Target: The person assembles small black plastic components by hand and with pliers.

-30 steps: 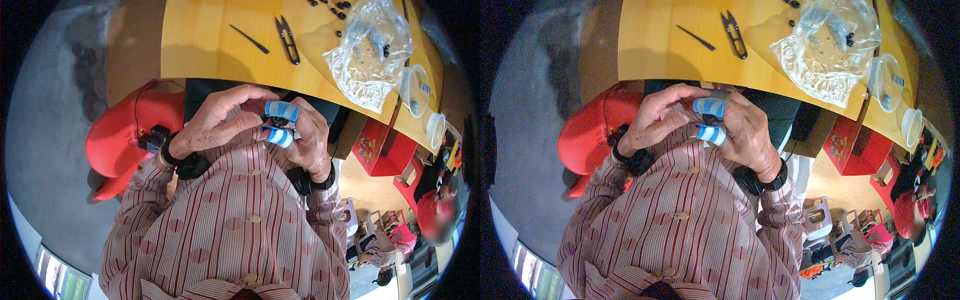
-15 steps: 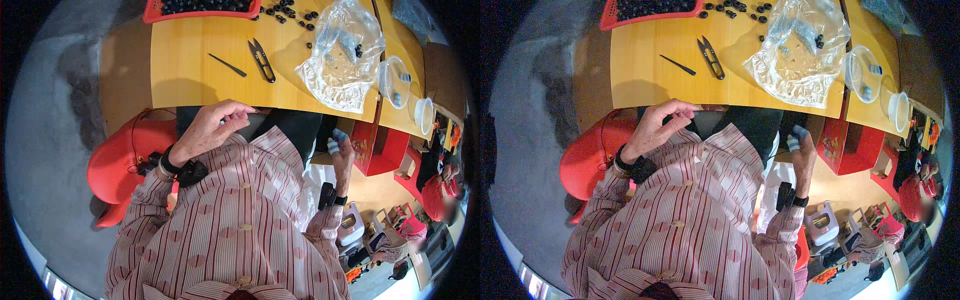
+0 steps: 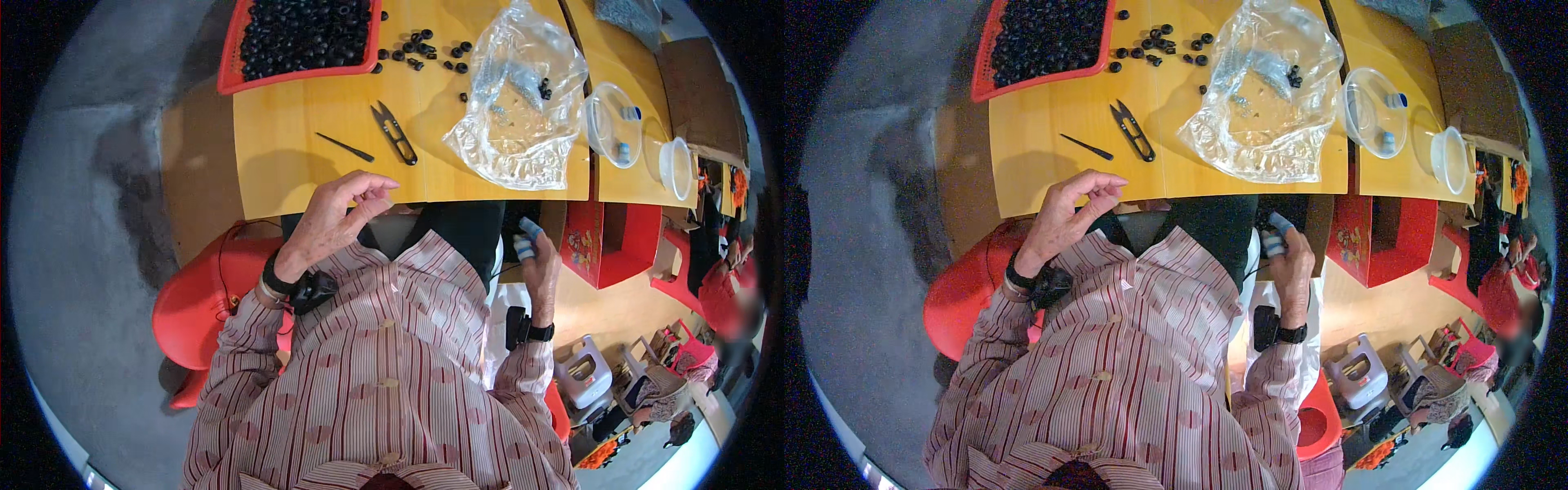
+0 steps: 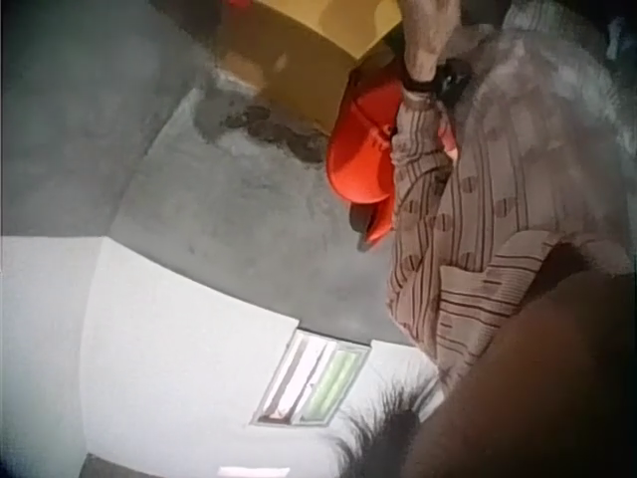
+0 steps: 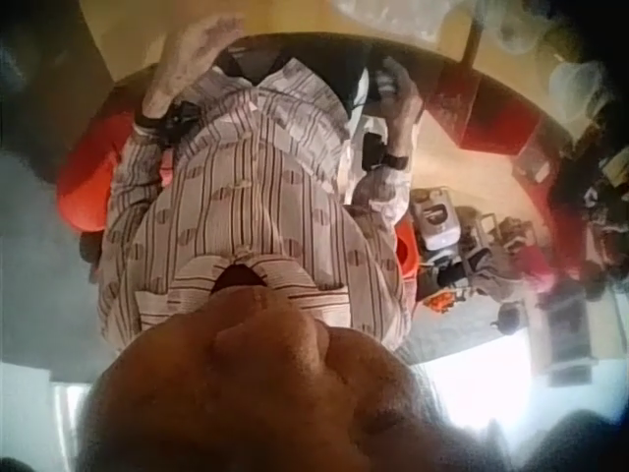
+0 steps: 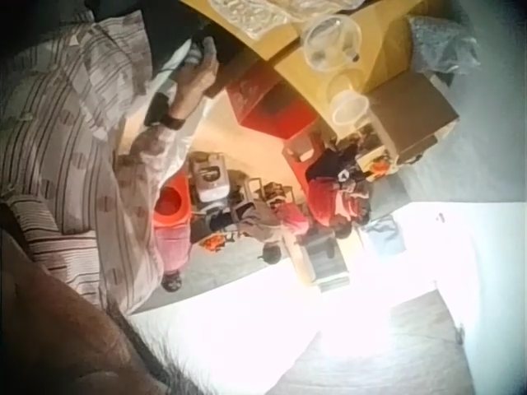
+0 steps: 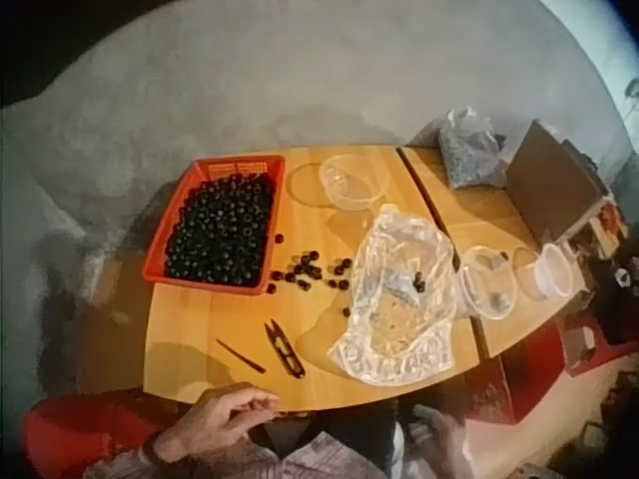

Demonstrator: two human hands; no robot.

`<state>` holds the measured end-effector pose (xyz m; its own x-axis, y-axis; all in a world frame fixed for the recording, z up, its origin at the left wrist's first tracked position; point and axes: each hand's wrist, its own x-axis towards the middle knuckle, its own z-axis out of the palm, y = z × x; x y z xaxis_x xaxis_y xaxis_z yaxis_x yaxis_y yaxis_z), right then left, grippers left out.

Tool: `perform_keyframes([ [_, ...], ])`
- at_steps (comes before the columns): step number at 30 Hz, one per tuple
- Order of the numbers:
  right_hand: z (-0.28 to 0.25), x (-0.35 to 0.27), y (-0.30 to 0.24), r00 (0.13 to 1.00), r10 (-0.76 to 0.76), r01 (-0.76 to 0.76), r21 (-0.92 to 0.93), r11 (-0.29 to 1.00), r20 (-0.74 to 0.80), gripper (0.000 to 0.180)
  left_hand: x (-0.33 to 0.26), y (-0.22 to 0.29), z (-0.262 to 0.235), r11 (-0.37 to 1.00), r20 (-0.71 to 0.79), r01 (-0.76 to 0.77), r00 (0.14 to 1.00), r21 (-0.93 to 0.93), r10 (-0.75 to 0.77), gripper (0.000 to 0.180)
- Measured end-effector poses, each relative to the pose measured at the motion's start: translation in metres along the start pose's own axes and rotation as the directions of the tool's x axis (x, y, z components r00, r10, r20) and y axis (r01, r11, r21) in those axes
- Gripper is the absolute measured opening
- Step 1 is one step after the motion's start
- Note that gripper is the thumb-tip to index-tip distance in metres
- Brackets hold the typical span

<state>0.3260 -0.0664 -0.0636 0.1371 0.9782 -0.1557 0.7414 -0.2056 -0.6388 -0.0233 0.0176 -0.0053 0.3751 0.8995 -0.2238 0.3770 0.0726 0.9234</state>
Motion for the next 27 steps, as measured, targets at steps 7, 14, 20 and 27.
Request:
perform_keyframes([
  [7, 0.009, 0.024, -0.099, 0.986, -0.150, 0.161, 0.197, 0.967, -0.070, 0.054, 0.016, 0.027, 0.012, 0.986, 0.107, -0.017, 0.994, -0.163, 0.035, 0.027],
  [14, 0.017, 0.037, -0.132, 0.953, -0.301, 0.285, 0.240, 0.928, 0.030, 0.056, 0.017, 0.042, 0.035, 0.900, 0.321, 0.161, 0.947, -0.405, -0.025, 0.041],
  [20, 0.022, 0.034, -0.145, 0.910, -0.386, 0.351, 0.213, 0.912, 0.151, 0.057, 0.018, 0.040, 0.038, 0.837, 0.342, 0.319, 0.924, -0.444, -0.170, 0.017],
  [27, 0.028, 0.035, -0.142, 0.896, -0.409, 0.342, 0.318, 0.884, 0.174, 0.052, 0.015, 0.035, 0.038, 0.820, 0.310, 0.351, 0.924, -0.452, -0.225, 0.018],
])
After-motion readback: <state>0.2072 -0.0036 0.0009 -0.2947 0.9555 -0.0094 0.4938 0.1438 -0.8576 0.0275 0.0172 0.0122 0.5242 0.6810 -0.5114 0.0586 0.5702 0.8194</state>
